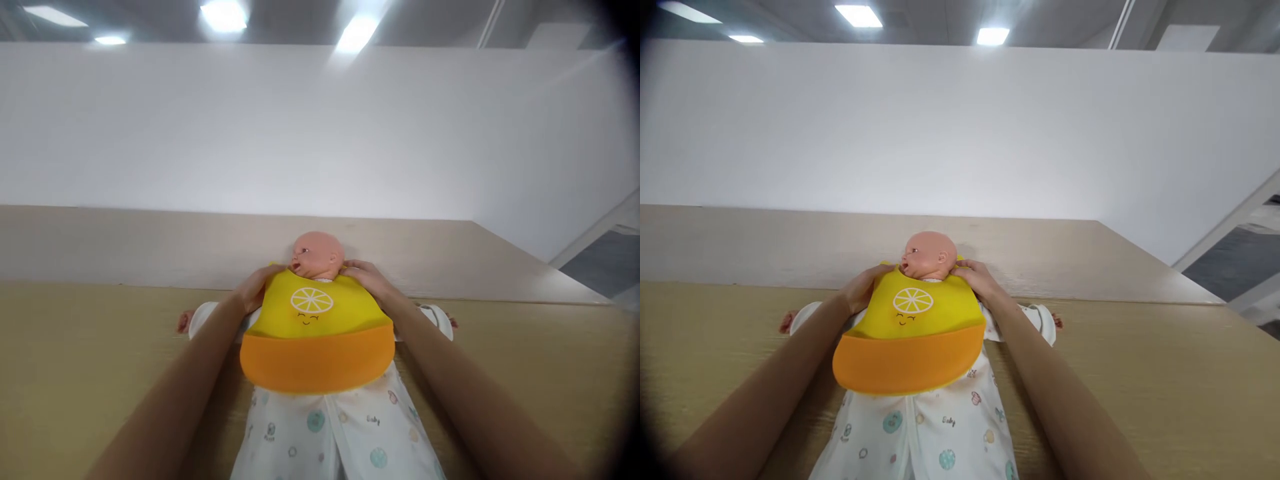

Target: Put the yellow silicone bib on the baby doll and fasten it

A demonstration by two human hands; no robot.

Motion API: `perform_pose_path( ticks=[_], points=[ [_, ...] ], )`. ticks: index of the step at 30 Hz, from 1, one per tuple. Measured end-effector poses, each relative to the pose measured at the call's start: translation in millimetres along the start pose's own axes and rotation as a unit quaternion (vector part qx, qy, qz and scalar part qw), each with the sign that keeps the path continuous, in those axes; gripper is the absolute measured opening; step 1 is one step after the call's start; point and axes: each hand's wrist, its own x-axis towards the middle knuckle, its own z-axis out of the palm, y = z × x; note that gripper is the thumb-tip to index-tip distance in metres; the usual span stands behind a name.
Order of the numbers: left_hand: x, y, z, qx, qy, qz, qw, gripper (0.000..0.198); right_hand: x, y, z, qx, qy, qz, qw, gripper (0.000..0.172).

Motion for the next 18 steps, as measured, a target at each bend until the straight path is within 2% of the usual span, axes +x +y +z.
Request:
perform_pose_path(
  ticks=[4, 8, 13, 18],
  points=[
    [2, -2, -2.3, -0.006, -0.033, -0.026, 0.999, 0.02, 3, 2, 0, 0.006, 0.027, 0.026, 0.999, 0.035],
    [4, -3, -5.6, -0.016, -0.027, -0.02, 0.999, 0.014, 6, 5, -2, 0.034, 0.028, 0.023, 0.999, 0.042],
    [4, -4, -6.2, -0.034, -0.017, -0.012, 0.999, 0.016, 10, 13, -5, 0.107, -0.043, -0.015, 0.993, 0.037],
    [2, -3, -6.4, -0.042, -0.046, -0.023, 0.998, 0.019, 15, 16, -7, 0.16, -0.104, -0.04, 0.981, 0.037]
  ],
)
